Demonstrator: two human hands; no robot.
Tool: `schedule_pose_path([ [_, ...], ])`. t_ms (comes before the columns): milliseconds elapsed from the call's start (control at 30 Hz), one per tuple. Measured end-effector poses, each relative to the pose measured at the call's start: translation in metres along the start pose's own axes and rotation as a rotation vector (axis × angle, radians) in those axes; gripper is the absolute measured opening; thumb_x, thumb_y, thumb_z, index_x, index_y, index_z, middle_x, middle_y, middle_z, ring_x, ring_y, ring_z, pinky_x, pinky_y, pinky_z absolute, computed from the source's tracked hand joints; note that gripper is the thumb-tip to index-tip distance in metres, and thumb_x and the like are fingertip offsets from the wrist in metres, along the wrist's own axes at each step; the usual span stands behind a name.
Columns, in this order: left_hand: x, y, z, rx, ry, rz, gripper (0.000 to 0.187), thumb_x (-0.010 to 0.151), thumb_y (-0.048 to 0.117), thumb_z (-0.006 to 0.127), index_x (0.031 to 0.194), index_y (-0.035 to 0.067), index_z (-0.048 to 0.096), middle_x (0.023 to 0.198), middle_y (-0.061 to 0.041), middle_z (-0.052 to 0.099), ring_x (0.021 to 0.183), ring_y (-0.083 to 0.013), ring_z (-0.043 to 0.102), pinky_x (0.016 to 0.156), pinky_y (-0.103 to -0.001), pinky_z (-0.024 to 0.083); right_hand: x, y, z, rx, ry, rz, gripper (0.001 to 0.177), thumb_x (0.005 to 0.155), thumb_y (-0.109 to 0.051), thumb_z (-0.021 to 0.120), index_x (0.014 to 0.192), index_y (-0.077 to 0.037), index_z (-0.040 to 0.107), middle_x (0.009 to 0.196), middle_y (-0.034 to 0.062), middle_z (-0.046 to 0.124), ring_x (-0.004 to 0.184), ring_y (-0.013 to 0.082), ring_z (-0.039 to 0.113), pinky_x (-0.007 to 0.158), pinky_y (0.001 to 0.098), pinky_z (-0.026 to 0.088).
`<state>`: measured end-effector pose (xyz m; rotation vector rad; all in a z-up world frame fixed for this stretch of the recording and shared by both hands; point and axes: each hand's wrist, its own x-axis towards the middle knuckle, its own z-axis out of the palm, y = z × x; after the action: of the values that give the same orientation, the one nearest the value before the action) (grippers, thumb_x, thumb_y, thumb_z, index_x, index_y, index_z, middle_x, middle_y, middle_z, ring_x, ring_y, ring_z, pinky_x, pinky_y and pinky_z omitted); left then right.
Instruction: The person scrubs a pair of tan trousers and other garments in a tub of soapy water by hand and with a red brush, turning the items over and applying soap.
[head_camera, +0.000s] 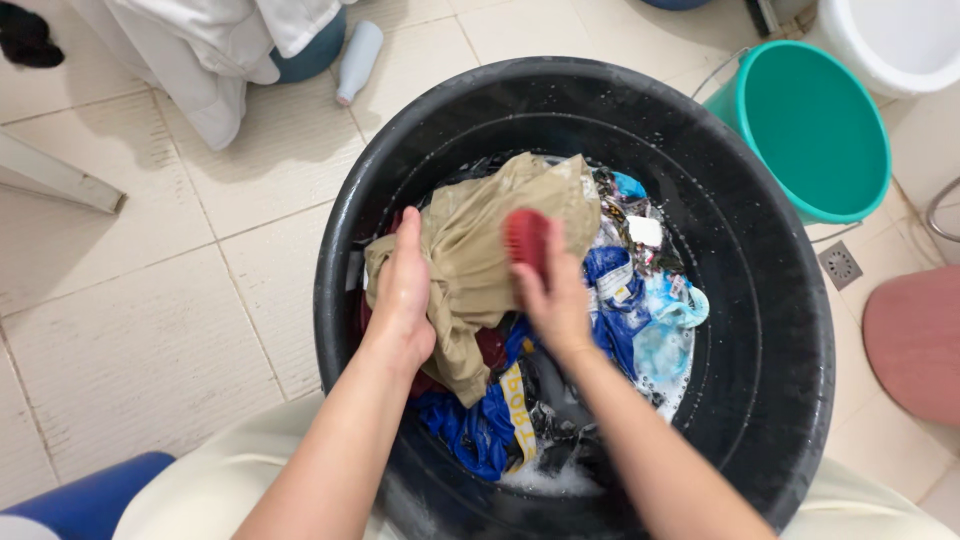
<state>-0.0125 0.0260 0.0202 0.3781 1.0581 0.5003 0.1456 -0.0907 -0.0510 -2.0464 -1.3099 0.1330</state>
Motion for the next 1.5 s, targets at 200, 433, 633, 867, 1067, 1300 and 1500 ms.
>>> schedule_pose_path([
  [200,-0.003,0.006,0.006,-0.067,-0.068,0.034,0.07,0.093,0.059,0.047,0.137,0.006,0.06,0.138,-0.013,0.068,0.124,-0.0254,0.066,0.101,-0.043,0.054,-0.046,0.12,-0.069,-0.068,0.406,0.174,0.071,0.103,-0.022,0.064,0.164,-0.011,0.029,0.151,0.0247,0.054,0.132,0.0398,0.062,0.11,0.0443,0.05],
  [433,0.002,-0.003,0.006,-0.037,-0.045,0.107,0.071,0.094,0.059,0.048,0.139,0.005,0.059,0.137,-0.012,0.068,0.123,-0.0227,0.066,0.102,-0.04,0.052,-0.043,0.085,-0.048,-0.121,0.407,0.219,0.084,0.095,-0.006,0.07,0.164,-0.008,0.022,0.152,0.0261,0.051,0.136,0.0372,0.055,0.114,0.0445,0.043],
  [633,0.001,0.002,0.009,0.044,-0.004,0.119,0.076,0.09,0.062,0.048,0.143,0.008,0.054,0.141,-0.011,0.063,0.129,-0.0217,0.059,0.105,-0.039,0.047,-0.015,-0.069,-0.002,0.854,0.104,0.173,0.086,0.098,-0.015,0.067,0.165,-0.009,0.013,0.156,0.0116,0.047,0.124,0.022,0.064,0.097,0.0346,0.058],
  [867,0.003,0.004,0.012,0.085,-0.001,0.037,0.082,0.09,0.066,0.046,0.147,0.007,0.05,0.146,-0.008,0.06,0.133,-0.0208,0.058,0.11,-0.038,0.042,0.054,0.035,-0.009,-0.033,0.11,0.176,0.077,0.097,-0.028,0.073,0.161,-0.012,0.033,0.134,0.0206,0.066,0.117,0.0344,0.065,0.1,0.0416,0.051],
  [1067,0.011,0.012,0.015,-0.047,0.039,0.002,0.08,0.088,0.064,0.047,0.14,0.004,0.057,0.14,-0.013,0.066,0.128,-0.0244,0.063,0.106,-0.042,0.049,-0.008,-0.042,0.025,0.515,0.218,-0.057,0.073,0.106,-0.025,0.068,0.163,0.003,0.031,0.159,0.0265,0.048,0.145,0.0393,0.051,0.119,0.0392,0.042],
  [1300,0.015,-0.001,0.009,0.139,0.01,0.206,0.082,0.095,0.064,0.048,0.144,-0.001,0.051,0.143,-0.01,0.059,0.129,-0.0163,0.057,0.109,-0.034,0.042,0.049,0.01,0.002,0.074,0.342,0.192,0.065,0.106,-0.031,0.067,0.159,-0.001,0.041,0.139,0.0217,0.066,0.116,0.0259,0.071,0.095,0.0363,0.055],
  [1500,0.016,0.002,0.009,-0.05,0.041,0.181,0.081,0.09,0.061,0.049,0.139,-0.002,0.06,0.133,-0.015,0.07,0.12,-0.0231,0.066,0.102,-0.037,0.051,0.009,-0.06,0.015,0.41,0.211,0.13,0.074,0.096,-0.027,0.07,0.158,-0.002,0.037,0.148,0.0187,0.061,0.082,0.0235,0.063,0.079,0.0324,0.053],
])
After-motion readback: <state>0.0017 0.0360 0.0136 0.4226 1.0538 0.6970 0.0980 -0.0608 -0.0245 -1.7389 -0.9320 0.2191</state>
